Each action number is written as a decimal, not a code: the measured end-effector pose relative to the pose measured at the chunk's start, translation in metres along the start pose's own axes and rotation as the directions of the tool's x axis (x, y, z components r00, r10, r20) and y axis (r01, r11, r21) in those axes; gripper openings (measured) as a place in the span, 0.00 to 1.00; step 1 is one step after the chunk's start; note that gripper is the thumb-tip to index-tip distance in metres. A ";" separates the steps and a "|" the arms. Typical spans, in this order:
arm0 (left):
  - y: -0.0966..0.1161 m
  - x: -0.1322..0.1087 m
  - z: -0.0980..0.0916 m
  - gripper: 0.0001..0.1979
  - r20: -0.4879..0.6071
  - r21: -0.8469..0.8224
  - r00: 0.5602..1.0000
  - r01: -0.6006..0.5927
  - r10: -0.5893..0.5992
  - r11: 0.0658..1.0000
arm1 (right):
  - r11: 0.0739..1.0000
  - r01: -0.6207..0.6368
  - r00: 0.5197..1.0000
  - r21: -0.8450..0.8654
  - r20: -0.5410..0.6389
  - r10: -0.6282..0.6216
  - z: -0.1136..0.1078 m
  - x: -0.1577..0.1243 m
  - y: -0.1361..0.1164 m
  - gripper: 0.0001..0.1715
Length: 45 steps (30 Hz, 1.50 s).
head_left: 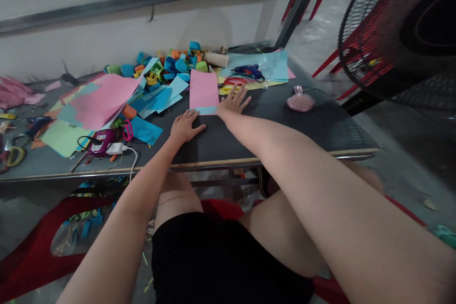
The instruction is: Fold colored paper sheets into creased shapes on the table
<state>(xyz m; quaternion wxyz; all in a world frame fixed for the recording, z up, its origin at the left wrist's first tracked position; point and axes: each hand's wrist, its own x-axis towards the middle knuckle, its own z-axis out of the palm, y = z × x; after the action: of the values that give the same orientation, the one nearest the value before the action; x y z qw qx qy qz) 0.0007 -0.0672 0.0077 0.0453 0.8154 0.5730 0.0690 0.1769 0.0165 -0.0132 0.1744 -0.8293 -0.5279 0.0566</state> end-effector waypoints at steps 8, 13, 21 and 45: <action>0.001 -0.001 -0.002 0.35 -0.010 -0.006 1.000 -0.001 0.000 1.000 | 1.000 -0.021 1.000 -0.008 -0.001 0.021 -0.001 0.001 0.000 0.40; -0.001 -0.002 -0.001 0.36 -0.006 -0.019 1.000 -0.009 0.009 1.000 | 0.990 -0.095 0.995 0.103 -0.005 0.096 0.002 0.003 -0.003 0.38; -0.002 0.000 0.003 0.36 -0.030 -0.015 0.999 -0.044 0.043 0.999 | 0.981 -0.038 0.998 0.188 0.059 0.027 0.000 0.017 -0.003 0.36; 0.000 -0.001 -0.001 0.35 -0.030 -0.008 0.999 -0.029 0.028 1.000 | 0.930 -0.221 0.964 0.294 -0.075 0.253 -0.006 0.007 -0.009 0.38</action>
<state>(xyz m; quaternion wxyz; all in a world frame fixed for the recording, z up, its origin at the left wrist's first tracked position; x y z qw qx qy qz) 0.0001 -0.0685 0.0084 0.0391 0.8221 0.5617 0.0842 0.1741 0.0250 -0.0037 0.3124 -0.8553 -0.3996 0.1057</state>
